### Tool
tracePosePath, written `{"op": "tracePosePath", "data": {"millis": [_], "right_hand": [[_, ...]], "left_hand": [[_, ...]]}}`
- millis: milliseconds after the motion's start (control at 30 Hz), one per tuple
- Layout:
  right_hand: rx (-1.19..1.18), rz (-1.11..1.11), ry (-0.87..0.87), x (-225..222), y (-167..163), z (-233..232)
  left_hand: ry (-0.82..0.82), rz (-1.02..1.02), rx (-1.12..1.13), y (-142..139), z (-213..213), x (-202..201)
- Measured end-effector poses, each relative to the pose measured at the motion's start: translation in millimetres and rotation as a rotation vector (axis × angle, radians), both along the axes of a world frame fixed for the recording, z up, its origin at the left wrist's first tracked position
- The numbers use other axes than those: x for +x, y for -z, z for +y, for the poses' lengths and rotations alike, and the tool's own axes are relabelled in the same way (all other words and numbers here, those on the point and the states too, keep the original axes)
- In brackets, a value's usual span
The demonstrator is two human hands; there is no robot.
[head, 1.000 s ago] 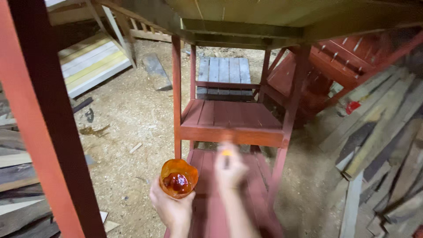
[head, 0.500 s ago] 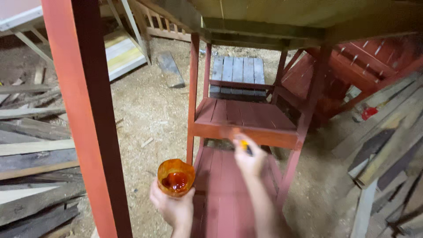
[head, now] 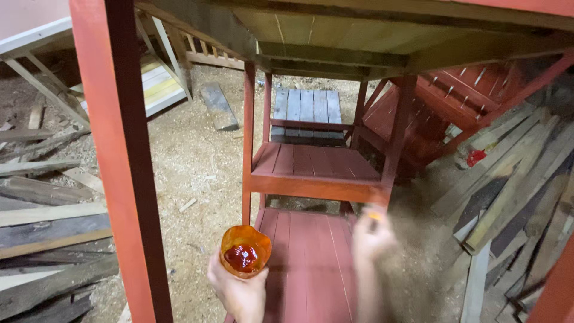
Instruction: The person applies reddish-orange wood stain to a wooden chair frame, holding a container of stain in one hand and wiping the stain onto the chair rails, legs, and seat boards with a cloth-wrapped applicator. They move around the chair to coat different sides and parts of the frame.
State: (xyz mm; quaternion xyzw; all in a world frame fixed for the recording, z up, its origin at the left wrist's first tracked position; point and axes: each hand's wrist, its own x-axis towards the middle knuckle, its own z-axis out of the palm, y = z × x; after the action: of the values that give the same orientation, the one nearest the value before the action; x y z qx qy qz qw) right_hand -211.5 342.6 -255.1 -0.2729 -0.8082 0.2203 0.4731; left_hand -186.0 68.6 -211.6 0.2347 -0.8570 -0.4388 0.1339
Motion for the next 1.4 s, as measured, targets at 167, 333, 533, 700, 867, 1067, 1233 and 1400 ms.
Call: {"op": "tracePosePath", "data": {"millis": [167,333,533,700,867,1067,1233,1400], "right_hand": [[-0.19,-0.248,-0.12,-41,-8,-106],[-0.304,-0.265,-0.466,-53,-27,-154],[-0.749,-0.061,-0.625,-30,-52,-140],[-0.667,0.068,-0.352,37,-86,-117],[-0.539,0.136,-0.206,125,-153,-128],[-0.804,0.293,-0.099,243,-239,-149],[-0.754,0.437,-0.141,334,-305,-162],[-0.919,0.473,0.009,412,-356,-151]], "left_hand": [[-0.039,-0.045,0.03,-2,-4,8],[-0.047,0.079,-0.03,-1,-9,13],[0.002,0.048,0.023,-15,-13,28],[0.198,0.145,0.066,-54,-7,56],[0.425,-0.006,0.141,-118,-17,107],[0.611,0.069,0.153,-182,-42,199],[0.719,0.143,0.165,-221,-52,258],[0.818,0.218,0.197,-258,-47,296]]}}
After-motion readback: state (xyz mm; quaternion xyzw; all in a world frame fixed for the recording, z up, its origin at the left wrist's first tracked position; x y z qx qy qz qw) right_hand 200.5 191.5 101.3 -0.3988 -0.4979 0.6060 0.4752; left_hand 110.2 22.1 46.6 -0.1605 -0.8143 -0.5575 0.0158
